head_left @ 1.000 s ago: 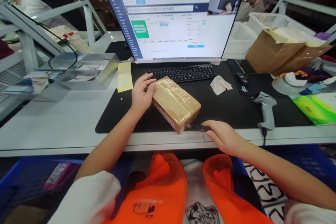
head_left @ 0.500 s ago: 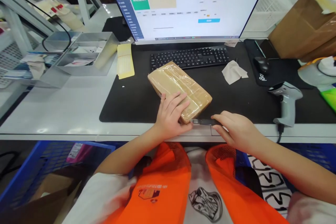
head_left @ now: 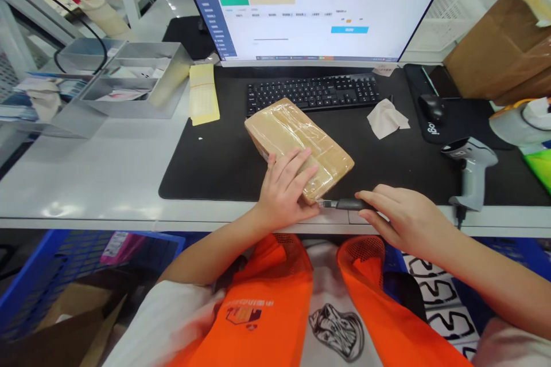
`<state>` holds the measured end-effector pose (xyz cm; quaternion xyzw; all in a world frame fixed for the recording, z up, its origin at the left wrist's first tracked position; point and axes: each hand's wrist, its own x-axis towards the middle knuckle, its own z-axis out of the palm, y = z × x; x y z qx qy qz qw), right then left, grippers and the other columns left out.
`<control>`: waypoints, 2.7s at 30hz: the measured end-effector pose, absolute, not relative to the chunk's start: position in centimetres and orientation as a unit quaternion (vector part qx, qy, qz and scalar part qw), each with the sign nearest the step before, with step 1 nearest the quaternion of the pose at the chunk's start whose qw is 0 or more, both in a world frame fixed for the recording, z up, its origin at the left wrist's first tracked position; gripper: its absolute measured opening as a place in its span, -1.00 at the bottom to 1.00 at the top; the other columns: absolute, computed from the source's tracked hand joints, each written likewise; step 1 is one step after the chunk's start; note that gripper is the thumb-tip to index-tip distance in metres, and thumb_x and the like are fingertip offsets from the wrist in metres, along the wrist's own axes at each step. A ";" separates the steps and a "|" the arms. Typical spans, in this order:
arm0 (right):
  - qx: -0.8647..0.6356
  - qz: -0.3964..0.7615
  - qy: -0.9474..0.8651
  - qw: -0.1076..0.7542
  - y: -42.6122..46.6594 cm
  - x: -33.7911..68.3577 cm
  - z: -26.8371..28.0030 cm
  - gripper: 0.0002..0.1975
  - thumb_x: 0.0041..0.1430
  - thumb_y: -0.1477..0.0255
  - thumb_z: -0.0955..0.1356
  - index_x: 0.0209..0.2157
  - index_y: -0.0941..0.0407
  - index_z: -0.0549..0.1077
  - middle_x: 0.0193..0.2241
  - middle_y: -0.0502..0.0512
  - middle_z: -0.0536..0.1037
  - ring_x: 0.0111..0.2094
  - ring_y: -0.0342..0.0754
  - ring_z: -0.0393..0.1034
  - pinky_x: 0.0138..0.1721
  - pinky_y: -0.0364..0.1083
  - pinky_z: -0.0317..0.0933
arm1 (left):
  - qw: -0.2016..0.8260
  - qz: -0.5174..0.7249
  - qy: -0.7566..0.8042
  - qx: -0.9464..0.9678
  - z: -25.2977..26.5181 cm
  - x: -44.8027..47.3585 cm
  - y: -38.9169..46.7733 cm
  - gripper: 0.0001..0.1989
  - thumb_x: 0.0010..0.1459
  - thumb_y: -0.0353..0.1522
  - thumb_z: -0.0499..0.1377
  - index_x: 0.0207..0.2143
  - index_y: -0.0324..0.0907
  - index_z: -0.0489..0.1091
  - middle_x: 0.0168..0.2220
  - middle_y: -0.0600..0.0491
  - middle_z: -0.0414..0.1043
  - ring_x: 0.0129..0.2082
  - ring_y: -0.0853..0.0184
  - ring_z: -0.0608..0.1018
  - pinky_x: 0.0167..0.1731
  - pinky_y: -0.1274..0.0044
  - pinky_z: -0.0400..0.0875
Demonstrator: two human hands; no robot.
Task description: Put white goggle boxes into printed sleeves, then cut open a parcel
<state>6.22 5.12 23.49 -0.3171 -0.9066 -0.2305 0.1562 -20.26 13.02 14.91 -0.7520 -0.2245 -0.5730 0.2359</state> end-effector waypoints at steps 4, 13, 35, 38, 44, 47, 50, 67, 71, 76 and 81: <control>-0.320 -0.235 -0.905 0.152 4.7 5.9 23.7 -0.73 0.53 0.34 0.21 -0.08 0.19 0.46 -0.37 0.10 0.49 -0.43 -0.06 0.38 -0.41 -0.06 0.14 | 0.239 -0.575 -0.225 -0.750 14.8 -20.2 13.0 -0.40 0.25 -0.10 0.21 0.21 -0.25 0.28 0.24 -0.31 0.37 0.35 -0.02 0.33 0.44 0.12 -0.09; -0.358 -0.269 -0.882 0.147 2.9 4.6 23.8 -0.74 0.51 0.35 0.23 -0.06 0.21 0.48 -0.39 0.11 0.48 -0.48 -0.06 0.33 -0.46 -0.04 0.05 | 0.230 -0.571 -0.242 -0.750 14.7 -20.1 12.5 -0.37 0.22 -0.14 0.22 0.24 -0.26 0.25 0.25 -0.31 0.36 0.37 -0.04 0.30 0.43 0.10 -0.06; -0.404 -0.236 -0.866 0.176 4.7 7.0 24.5 -0.64 0.51 0.26 0.22 -0.04 0.16 0.56 -0.30 0.15 0.58 -0.36 -0.05 0.48 -0.36 -0.09 0.24 | 0.234 -0.574 -0.230 -0.750 15.0 -20.3 12.5 -0.38 0.17 -0.21 0.31 0.23 -0.20 0.27 0.19 -0.24 0.44 0.29 -0.02 0.42 0.41 0.08 0.02; -0.404 -0.242 -0.863 0.181 5.0 7.3 24.4 -0.65 0.51 0.26 0.23 -0.04 0.17 0.56 -0.29 0.16 0.59 -0.34 -0.04 0.49 -0.35 -0.10 0.25 | 0.235 -0.573 -0.232 -0.750 15.0 -20.3 12.5 -0.39 0.16 -0.21 0.31 0.21 -0.20 0.28 0.19 -0.25 0.44 0.29 -0.03 0.42 0.41 0.06 0.02; -0.416 -0.249 -0.854 0.188 5.7 7.8 24.3 -0.67 0.49 0.28 0.25 -0.04 0.15 0.57 -0.26 0.16 0.61 -0.30 -0.02 0.51 -0.32 -0.09 0.28 | 0.238 -0.573 -0.229 -0.750 14.9 -20.4 12.6 -0.40 0.16 -0.22 0.33 0.19 -0.24 0.30 0.19 -0.26 0.43 0.29 -0.03 0.42 0.41 0.06 0.01; -0.420 -0.251 -0.851 0.193 6.1 8.2 24.2 -0.68 0.48 0.28 0.26 -0.04 0.15 0.57 -0.26 0.16 0.61 -0.29 -0.02 0.52 -0.31 -0.09 0.30 | 0.238 -0.575 -0.229 -0.748 14.8 -20.4 12.7 -0.40 0.15 -0.22 0.33 0.19 -0.21 0.30 0.18 -0.25 0.44 0.28 -0.03 0.43 0.41 0.05 0.01; -0.417 -0.255 -0.850 0.198 6.3 8.4 24.1 -0.68 0.47 0.29 0.27 -0.04 0.16 0.58 -0.26 0.16 0.61 -0.29 -0.01 0.53 -0.32 -0.08 0.30 | 0.239 -0.578 -0.226 -0.747 14.9 -20.3 12.8 -0.40 0.14 -0.23 0.33 0.19 -0.23 0.31 0.18 -0.26 0.44 0.27 -0.02 0.43 0.42 0.07 0.00; -0.468 -0.280 -0.803 0.239 9.3 11.9 24.2 -0.63 0.46 0.23 0.25 -0.04 0.13 0.60 -0.23 0.18 0.63 -0.24 0.04 0.53 -0.28 -0.05 0.29 | 0.247 -0.572 -0.229 -0.748 14.8 -20.1 12.7 -0.37 0.14 -0.22 0.34 0.22 -0.20 0.28 0.19 -0.26 0.43 0.28 -0.04 0.42 0.40 0.03 0.03; -0.545 -0.270 -0.723 0.329 11.4 16.1 24.7 -0.58 0.42 0.12 0.27 -0.18 0.14 0.61 -0.28 0.26 0.62 -0.27 0.12 0.51 -0.30 -0.01 0.29 | 0.227 -0.531 -0.228 -0.784 15.3 -21.9 12.0 -0.31 0.22 -0.16 0.31 0.30 -0.20 0.21 0.26 -0.30 0.35 0.32 -0.05 0.37 0.38 0.01 0.08; -0.516 0.039 -0.710 0.478 10.9 14.1 22.0 -0.56 0.43 0.07 0.26 -0.12 0.17 0.52 -0.58 0.01 0.40 -0.57 -0.07 0.31 -0.53 -0.11 0.18 | 0.172 -0.536 -0.216 -0.797 17.7 -28.8 16.1 -0.18 0.21 -0.01 0.32 0.40 -0.05 0.12 0.39 -0.25 0.15 0.44 -0.10 0.14 0.36 -0.07 0.11; -0.413 0.124 -0.765 0.478 8.7 5.2 17.5 -0.61 0.49 0.07 0.15 -0.09 0.08 0.38 -0.15 0.20 0.54 -0.16 0.00 0.51 -0.23 -0.07 0.43 | -0.119 -0.528 -0.255 -0.801 18.5 -31.7 22.9 0.27 -0.03 0.26 0.35 0.48 -0.18 -0.11 0.30 -0.41 0.24 0.21 -0.11 0.49 0.09 0.11 0.54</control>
